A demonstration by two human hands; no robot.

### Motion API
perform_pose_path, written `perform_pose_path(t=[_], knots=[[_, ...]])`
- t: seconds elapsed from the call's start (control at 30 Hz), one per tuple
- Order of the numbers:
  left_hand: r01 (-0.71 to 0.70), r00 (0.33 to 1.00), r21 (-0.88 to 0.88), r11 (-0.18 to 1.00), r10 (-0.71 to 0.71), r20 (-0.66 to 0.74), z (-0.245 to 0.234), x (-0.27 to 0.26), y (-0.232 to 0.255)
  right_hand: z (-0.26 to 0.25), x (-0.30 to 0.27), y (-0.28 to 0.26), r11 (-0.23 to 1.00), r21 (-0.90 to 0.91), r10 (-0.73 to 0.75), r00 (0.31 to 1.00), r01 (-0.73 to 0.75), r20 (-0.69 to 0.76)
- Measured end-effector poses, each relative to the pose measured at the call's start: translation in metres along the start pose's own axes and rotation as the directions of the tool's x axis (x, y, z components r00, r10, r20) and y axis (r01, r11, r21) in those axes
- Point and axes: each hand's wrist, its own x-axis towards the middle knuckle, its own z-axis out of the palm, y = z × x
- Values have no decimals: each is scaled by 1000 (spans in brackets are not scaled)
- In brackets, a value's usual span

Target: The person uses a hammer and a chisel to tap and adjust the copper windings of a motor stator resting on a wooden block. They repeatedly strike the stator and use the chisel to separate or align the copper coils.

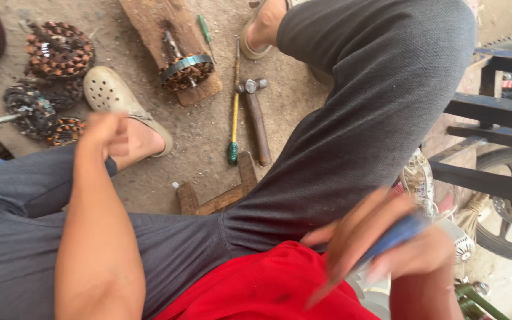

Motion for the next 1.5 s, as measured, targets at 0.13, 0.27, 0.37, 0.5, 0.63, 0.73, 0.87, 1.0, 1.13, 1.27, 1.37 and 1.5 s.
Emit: perform_pose_path(t=[0.13, 0.27, 0.37, 0.5, 0.63, 0.73, 0.87, 1.0, 1.13, 1.27, 1.37, 1.5], knots=[[-86, 945, 123, 989, 120, -305, -7, 17, -27, 17, 17, 20, 912, -334, 248, 969, -240, -19], [-386, 301, 697, 604, 797, -524, -6, 26, -39, 28, 19, 25, 688, -721, -421, 765, -79, -486], [-620, 516, 234, 749, 614, -598, -7, 36, -14, 29, 23, 21, 737, -673, -491, 732, 60, -472], [-751, 570, 14, 660, 659, -490, 16, 37, 25, 41, 38, 38, 740, -627, -22, 922, -244, -386], [-800, 537, 85, 594, 773, -338, 56, 6, 33, 59, 53, 74, 368, -899, -266, 899, -238, -347], [-783, 578, 163, 600, 799, -166, 89, -22, 43, 41, 72, 82, 348, -808, -361, 728, -475, -583], [-813, 482, 334, 478, 873, -75, 111, -46, 45, 17, 97, 109, 327, -854, -401, 759, -405, -513], [-823, 417, 409, 394, 908, -35, 110, -57, 52, 13, 107, 139, 550, -814, -355, 830, -187, -430], [-758, 547, 396, 518, 836, -46, 111, -65, 64, 3, 112, 137, 409, -888, -298, 888, -212, -349], [-755, 588, 337, 562, 808, -30, 105, -62, 65, 2, 125, 136, 684, -688, -139, 881, -244, -452], [-804, 525, 318, 502, 851, -15, 108, -55, 67, -4, 130, 130, 898, -376, 31, 883, -230, -468], [-839, 485, 298, 456, 874, 29, 101, -46, 56, -8, 124, 138, 966, -130, 144, 880, -225, -452]])
